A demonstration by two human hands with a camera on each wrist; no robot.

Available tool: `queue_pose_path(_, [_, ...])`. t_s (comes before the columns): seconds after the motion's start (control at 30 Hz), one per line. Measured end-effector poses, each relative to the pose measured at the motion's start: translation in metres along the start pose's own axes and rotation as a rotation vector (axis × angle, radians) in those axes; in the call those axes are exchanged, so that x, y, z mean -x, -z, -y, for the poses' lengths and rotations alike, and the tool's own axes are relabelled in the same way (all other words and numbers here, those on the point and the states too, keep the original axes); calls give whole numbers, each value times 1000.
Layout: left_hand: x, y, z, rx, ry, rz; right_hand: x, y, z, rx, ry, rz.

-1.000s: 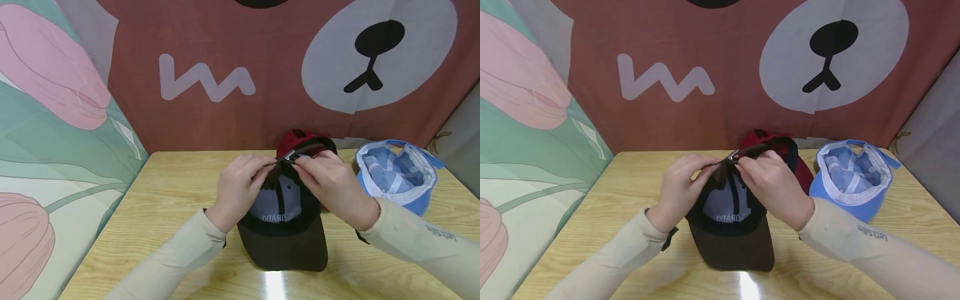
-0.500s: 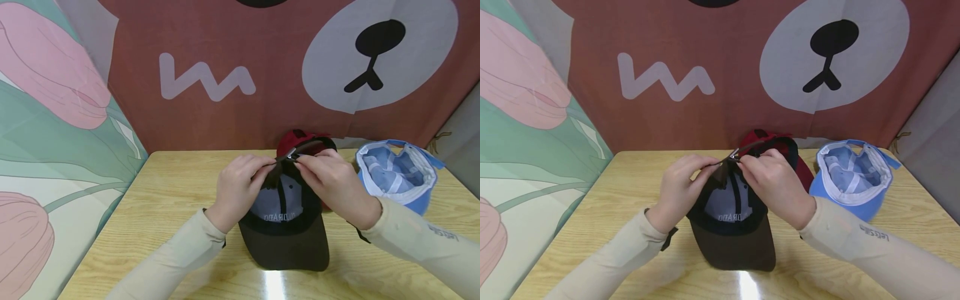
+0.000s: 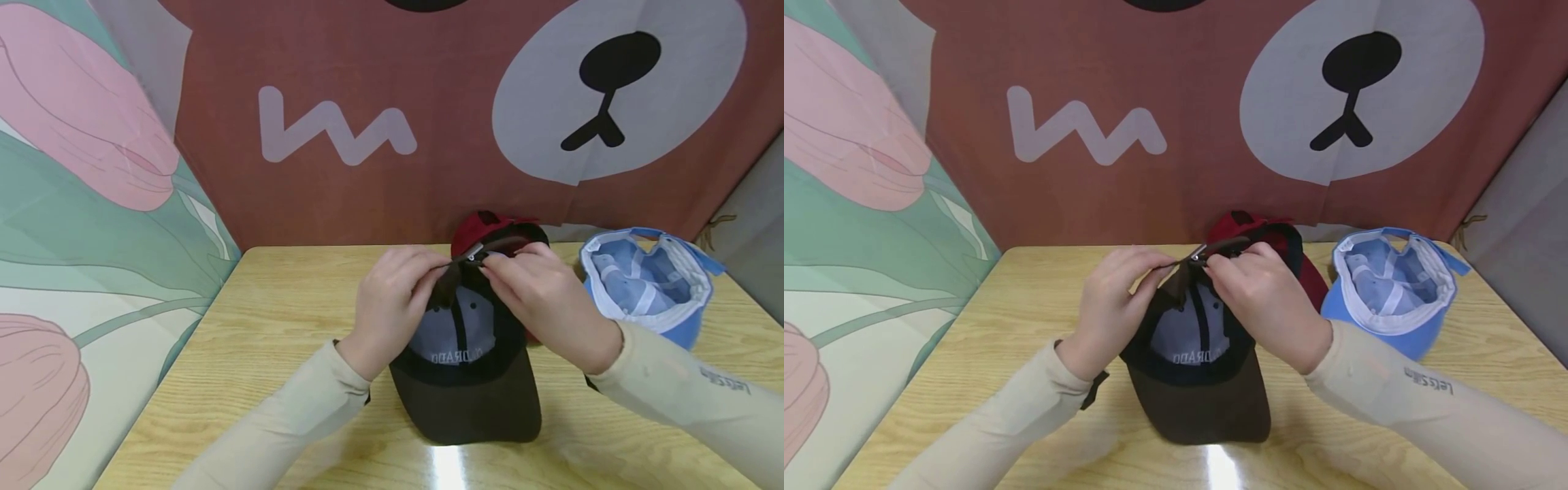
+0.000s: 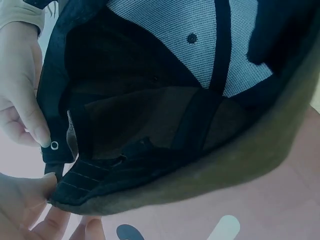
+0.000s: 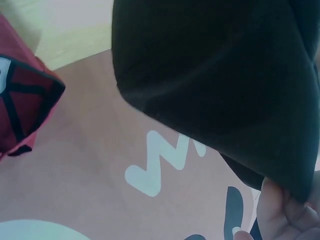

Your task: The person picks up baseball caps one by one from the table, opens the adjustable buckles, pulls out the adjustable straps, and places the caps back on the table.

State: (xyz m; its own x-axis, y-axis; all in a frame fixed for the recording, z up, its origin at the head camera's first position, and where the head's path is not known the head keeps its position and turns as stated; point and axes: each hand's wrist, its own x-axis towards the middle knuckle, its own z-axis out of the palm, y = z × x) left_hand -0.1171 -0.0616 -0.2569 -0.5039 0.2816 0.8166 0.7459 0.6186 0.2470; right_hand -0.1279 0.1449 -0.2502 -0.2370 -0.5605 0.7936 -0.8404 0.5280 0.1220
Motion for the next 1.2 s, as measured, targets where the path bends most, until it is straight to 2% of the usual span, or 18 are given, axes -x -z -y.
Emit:
queue_pose_path(0.5, [3, 0, 1, 14, -6, -3, 1, 1, 0, -34, -85, 0])
queue_pose_path(0.9, [2, 1, 0, 10, 2, 7, 1, 0, -1, -26, -25, -30])
queue_pose_path(1.2, [1, 1, 0, 13, -17, -2, 3, 3, -2, -38, -45, -11])
